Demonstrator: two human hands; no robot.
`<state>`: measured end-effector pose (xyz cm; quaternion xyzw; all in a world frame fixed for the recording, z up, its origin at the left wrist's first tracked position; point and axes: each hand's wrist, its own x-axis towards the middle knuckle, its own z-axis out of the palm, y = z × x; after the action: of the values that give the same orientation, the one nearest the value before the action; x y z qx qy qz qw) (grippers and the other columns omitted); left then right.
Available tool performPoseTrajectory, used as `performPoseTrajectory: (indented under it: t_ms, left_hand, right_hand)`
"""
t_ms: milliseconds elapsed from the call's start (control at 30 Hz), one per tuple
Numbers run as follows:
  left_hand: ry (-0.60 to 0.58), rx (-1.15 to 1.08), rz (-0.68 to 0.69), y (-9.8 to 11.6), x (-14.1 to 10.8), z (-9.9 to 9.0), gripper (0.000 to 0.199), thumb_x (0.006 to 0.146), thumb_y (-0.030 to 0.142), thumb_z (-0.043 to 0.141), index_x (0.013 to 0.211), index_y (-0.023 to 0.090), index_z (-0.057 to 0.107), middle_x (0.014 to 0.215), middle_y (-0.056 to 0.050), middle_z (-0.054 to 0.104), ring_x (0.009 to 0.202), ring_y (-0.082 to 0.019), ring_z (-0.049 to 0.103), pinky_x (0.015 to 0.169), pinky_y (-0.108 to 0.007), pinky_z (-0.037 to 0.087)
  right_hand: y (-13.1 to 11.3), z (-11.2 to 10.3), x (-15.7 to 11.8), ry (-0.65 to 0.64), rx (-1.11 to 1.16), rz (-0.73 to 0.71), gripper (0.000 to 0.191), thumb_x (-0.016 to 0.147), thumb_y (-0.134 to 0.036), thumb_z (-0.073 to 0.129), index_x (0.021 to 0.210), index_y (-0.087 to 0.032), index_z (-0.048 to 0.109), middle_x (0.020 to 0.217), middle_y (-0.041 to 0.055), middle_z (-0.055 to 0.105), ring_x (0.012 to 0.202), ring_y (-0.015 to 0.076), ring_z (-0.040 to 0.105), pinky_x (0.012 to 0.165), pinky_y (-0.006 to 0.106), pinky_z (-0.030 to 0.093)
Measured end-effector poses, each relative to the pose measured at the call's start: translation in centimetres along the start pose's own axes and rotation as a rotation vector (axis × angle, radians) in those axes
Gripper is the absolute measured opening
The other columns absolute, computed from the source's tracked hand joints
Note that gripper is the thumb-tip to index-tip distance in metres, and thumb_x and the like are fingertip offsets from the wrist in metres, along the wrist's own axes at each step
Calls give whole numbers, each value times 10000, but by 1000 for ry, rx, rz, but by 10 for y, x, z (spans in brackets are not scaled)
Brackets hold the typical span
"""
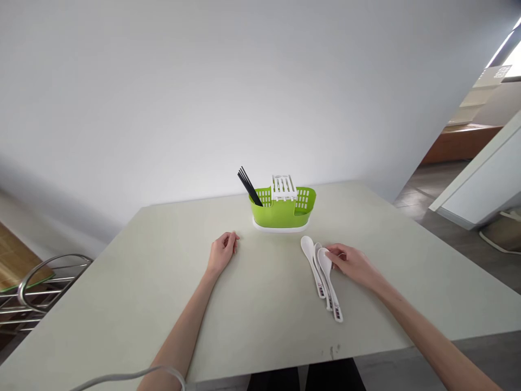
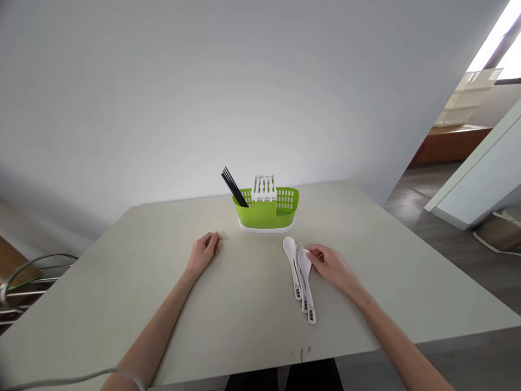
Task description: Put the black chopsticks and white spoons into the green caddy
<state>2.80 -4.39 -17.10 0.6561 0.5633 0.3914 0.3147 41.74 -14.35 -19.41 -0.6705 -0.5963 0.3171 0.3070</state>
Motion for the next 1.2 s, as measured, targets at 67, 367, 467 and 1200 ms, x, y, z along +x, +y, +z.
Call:
performPoseTrajectory:
  t_ms: [67, 367, 467, 1200]
  left_hand:
    - [-3, 4, 6, -1, 0, 0, 493, 992, 640, 474, 857, 209, 672, 672, 1, 623, 601, -158, 548, 620, -281, 424]
    - [-13, 1, 9, -4, 0, 2, 498, 987, 649, 469, 852, 213, 667, 663, 3, 615, 598, -163, 538, 616, -285, 422]
    - [-17, 2, 12, -4, 0, 2, 495, 991, 644, 467, 854, 213, 668, 658, 6, 614, 595, -162, 534, 622, -285, 423]
    - [-20, 11, 35, -7, 2, 2, 501, 992, 643, 465, 844, 211, 671, 641, 9, 609, 584, -160, 535, 614, -286, 421]
  right_hand:
    - [3, -5, 1, -38, 12, -9, 456, 902, -591, 551, 1001, -202, 769, 698, 17, 691, 658, 199, 624, 679, 330, 471]
    - [-60, -50, -3, 37, 118, -47, 547, 863, -707, 628, 996, -197, 778, 750, 40, 694, 717, 203, 617, 748, 337, 487]
    - [-97, -61, 6, 97, 136, -130, 521, 901, -673, 626, 1066, -204, 782, 820, 66, 738, 806, 229, 686, 801, 351, 511]
    - [-269, -22, 109, 509, -323, -816, 280, 1099, -189, 404, 1156, -142, 675, 1139, 110, 701, 938, 208, 673, 865, 354, 503]
